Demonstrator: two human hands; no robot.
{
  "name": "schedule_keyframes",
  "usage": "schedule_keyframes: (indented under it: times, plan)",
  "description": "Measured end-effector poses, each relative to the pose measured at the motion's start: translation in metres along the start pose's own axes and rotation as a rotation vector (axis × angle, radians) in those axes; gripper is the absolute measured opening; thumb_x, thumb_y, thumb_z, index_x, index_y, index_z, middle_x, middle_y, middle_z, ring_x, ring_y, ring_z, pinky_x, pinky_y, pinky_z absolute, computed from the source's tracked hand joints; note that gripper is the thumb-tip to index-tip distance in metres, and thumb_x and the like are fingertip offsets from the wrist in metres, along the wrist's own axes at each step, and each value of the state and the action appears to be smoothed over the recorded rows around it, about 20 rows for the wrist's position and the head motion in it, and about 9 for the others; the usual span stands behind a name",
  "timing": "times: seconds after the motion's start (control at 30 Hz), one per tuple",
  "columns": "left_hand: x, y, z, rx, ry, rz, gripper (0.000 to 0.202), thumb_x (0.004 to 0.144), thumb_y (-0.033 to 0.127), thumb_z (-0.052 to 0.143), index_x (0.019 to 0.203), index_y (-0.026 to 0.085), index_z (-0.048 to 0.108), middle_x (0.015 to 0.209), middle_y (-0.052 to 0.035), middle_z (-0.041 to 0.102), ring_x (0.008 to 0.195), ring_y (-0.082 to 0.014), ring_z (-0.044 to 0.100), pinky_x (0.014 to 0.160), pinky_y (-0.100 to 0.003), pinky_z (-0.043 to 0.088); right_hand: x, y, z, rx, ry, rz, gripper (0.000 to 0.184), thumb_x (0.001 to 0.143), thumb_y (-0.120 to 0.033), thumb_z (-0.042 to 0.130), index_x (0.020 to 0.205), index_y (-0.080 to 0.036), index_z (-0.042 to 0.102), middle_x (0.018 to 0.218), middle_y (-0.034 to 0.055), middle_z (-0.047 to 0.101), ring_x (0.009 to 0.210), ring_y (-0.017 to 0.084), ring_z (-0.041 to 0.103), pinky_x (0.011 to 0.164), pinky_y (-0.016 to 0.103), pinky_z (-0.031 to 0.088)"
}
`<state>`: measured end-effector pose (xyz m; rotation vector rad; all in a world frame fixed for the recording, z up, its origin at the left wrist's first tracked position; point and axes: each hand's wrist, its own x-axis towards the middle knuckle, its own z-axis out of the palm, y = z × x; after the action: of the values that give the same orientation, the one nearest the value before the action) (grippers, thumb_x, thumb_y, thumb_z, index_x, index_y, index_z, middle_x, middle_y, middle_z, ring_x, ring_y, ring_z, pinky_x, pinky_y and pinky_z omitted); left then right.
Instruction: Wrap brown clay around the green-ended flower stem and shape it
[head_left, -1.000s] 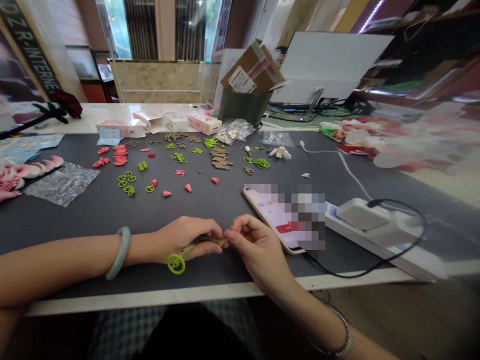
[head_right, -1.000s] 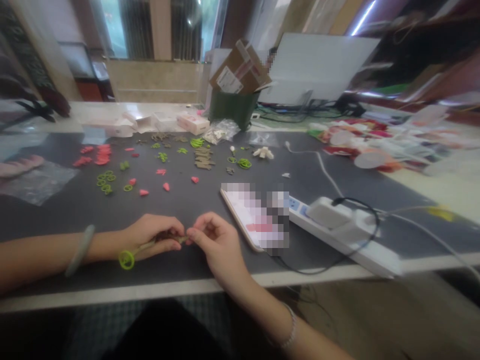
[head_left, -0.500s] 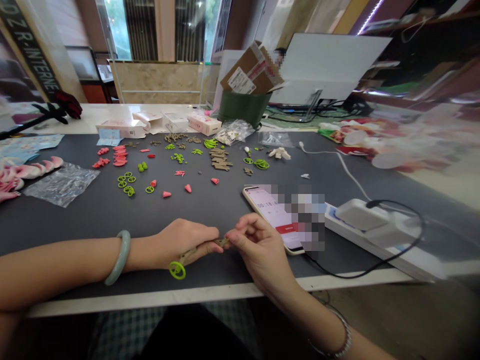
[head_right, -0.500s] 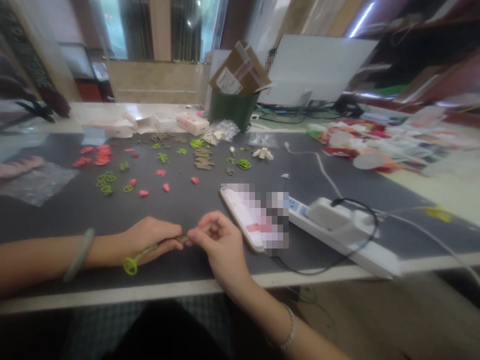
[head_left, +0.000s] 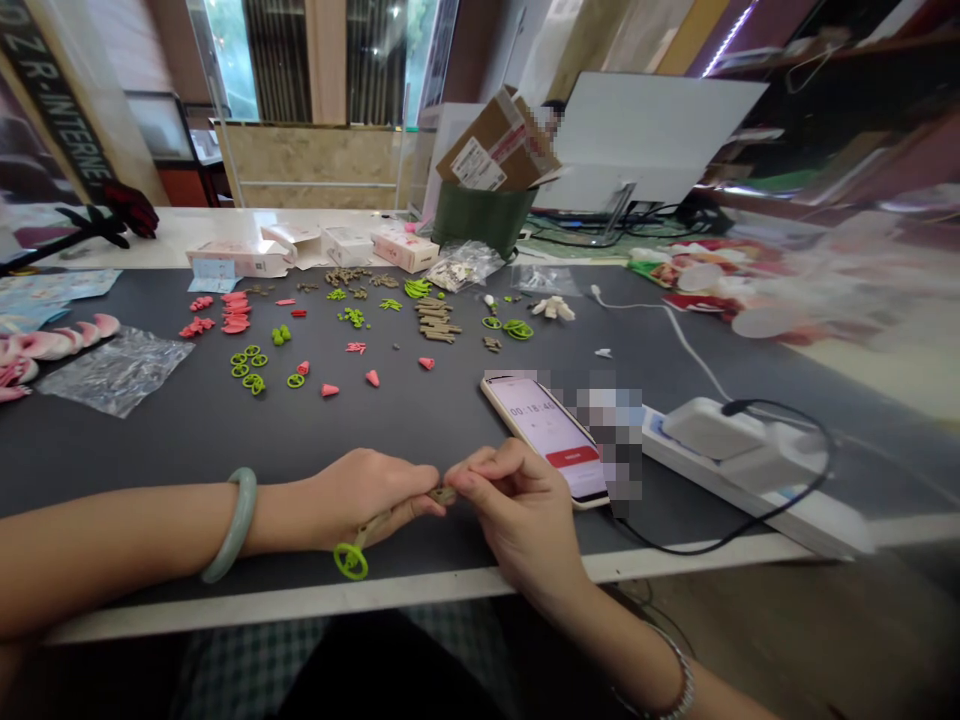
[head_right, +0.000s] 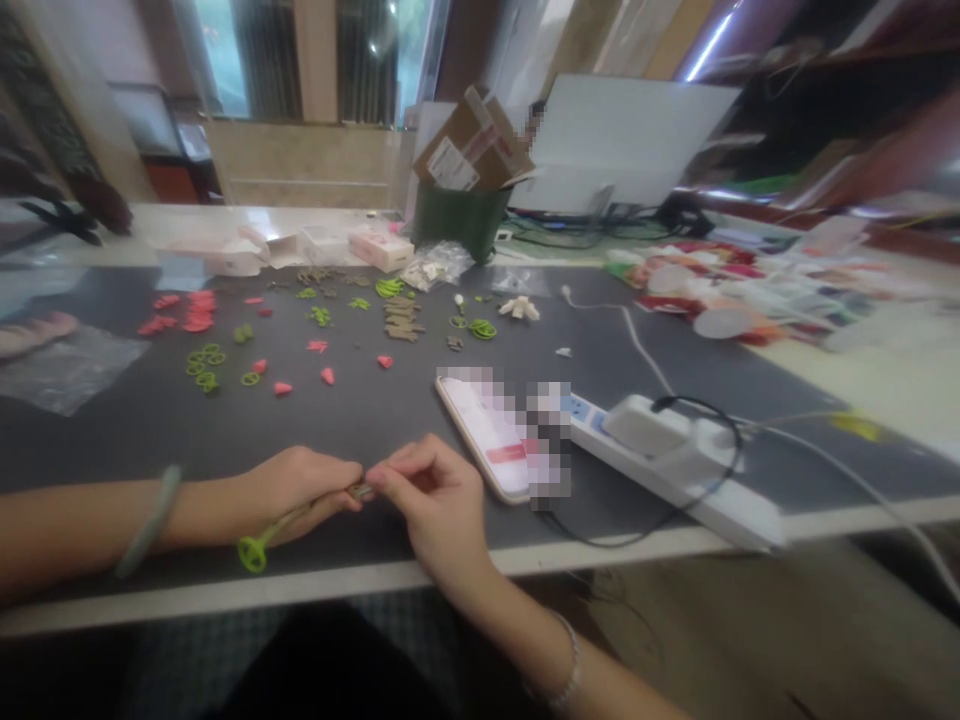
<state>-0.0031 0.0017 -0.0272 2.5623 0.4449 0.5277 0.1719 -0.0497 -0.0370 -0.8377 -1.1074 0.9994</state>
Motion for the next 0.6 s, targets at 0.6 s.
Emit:
schedule_keyframes:
  times: [0.6]
  plan:
    - [0.0026, -0.0066, -0.0033, -0.107, -0.140, -0.022, 0.038, 0.100, 0.043, 0.032, 0.088, 0.019, 0.060, 0.073, 0.0007, 0.063, 0.060, -0.0109, 0.055, 0.058, -0.021, 0.036, -0.0054, -0.0110, -0.0005, -0.242, -0.072, -0.008, 0.006, 0.071, -0.019, 0.075, 0.069, -0.021, 0.070, 0.064, 0.0013, 0.067, 0.052, 0.012, 0.061, 0.046, 0.023, 0.052]
